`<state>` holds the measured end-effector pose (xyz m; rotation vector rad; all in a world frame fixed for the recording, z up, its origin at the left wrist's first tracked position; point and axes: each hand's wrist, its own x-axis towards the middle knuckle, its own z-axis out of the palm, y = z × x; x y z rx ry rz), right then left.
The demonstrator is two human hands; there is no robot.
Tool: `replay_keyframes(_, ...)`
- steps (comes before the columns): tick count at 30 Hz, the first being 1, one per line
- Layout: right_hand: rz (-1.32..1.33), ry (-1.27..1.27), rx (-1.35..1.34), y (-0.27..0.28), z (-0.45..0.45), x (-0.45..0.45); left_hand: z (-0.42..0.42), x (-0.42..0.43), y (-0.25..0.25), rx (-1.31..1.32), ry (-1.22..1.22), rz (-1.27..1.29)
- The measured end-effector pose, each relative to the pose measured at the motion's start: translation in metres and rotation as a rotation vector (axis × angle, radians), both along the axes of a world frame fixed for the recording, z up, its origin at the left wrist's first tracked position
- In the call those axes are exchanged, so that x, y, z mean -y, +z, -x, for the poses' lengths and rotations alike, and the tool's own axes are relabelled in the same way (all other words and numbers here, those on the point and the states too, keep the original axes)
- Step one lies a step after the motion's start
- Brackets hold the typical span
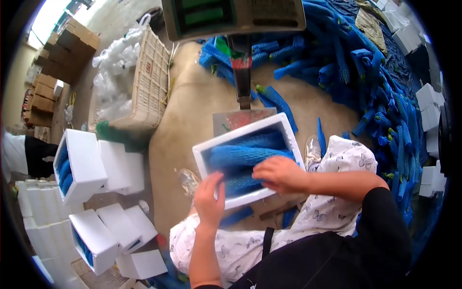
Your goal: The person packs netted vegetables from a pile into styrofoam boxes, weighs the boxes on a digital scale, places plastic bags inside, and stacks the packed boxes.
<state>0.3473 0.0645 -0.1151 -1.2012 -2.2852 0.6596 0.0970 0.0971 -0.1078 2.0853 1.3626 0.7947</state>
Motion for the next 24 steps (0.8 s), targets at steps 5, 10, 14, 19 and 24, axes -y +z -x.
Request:
replay_keyframes(5,0.144,-0.321,0.248,-0.048,-0.005,-0.036,-0.011,0.001,0.0,-0.043,-0.029,0.003)
replay_keyframes(10,0.164,-0.29,0.281,-0.058,0.008,-0.038,-0.007,-0.006,0.017,-0.02,0.099,-0.08)
replay_keyframes(14,0.027,-0.282,0.264,-0.062,0.012,-0.04,-0.004,-0.01,0.013,0.002,0.147,-0.125)
replay_keyframes(19,0.247,-0.33,0.188,-0.058,0.012,-0.044,-0.006,-0.005,0.011,-0.063,0.097,-0.02)
replay_keyframes(24,0.08,-0.59,-0.614,0.034,-0.032,-0.055,0.0,0.01,-0.023,-0.223,-0.084,0.128)
